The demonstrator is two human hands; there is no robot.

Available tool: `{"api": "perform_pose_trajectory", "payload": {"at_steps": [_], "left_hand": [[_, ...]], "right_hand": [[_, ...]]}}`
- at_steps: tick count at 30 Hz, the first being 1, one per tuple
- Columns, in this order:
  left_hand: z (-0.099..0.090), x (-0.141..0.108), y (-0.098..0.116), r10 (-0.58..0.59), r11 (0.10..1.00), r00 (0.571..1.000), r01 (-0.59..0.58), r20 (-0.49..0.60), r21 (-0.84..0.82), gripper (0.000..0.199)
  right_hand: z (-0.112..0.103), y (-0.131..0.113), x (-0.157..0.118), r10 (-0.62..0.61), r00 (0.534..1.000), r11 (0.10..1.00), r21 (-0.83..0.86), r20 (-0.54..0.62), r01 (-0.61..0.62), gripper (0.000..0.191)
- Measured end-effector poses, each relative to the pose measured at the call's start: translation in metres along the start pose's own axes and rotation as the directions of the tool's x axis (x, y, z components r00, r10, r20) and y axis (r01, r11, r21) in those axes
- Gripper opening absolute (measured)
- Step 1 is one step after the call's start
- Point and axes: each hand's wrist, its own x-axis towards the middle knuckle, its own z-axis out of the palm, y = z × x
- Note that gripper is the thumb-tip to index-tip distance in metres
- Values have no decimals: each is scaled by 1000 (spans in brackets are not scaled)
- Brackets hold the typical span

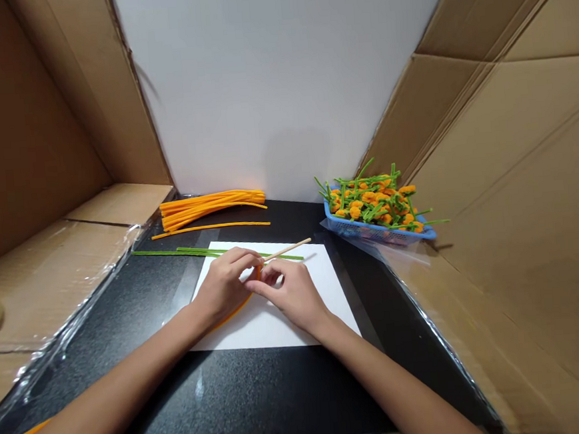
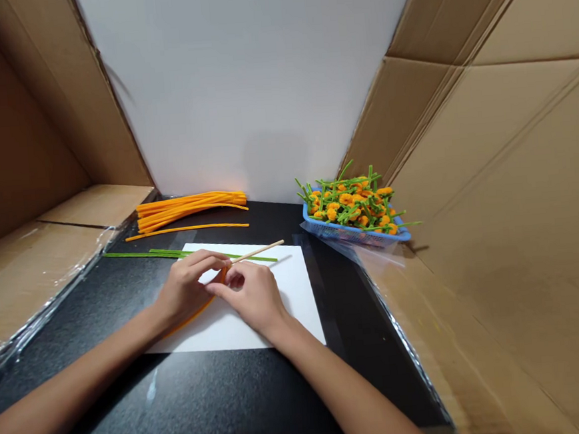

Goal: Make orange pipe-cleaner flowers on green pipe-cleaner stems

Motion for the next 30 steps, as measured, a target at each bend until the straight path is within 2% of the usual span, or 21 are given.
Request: {"api": "perform_pose_trajectory", "payload": {"at_steps": [3,6,12,14,16,19,23,26,30], "left_hand": [[1,-1,-2,-36,999,999,36,4,29,18],[2,-2,-3,-36,997,999,33,36,73,16],[0,1,0,-125,991,991,123,38,49,13],[0,2,4,-166,986,985,166,39,-1,9],[0,3,8,-237,966,971,240,41,-95,6],[2,3,12,-398,885,917,394,36,-249,7],[6,3,14,-616,698,786,576,53,-425,15],[8,4,14,-692,564,714,625,104,-539,23],[10,7,17,-733,421,660,631,167,-652,29]], "right_hand": [[1,6,4,98,992,979,170,83,-111,12],[4,11,5,152,981,948,263,122,-179,9],[5,14,8,193,981,904,385,18,-185,11],[3,14,8,236,972,872,442,-2,-211,11],[1,14,9,283,959,820,511,28,-257,7],[-1,11,9,280,956,773,571,83,-276,19],[-2,7,10,209,978,823,539,5,-179,17],[-3,8,11,179,980,861,496,-87,-113,16],[-3,8,11,193,972,877,468,-137,-108,18]]}}
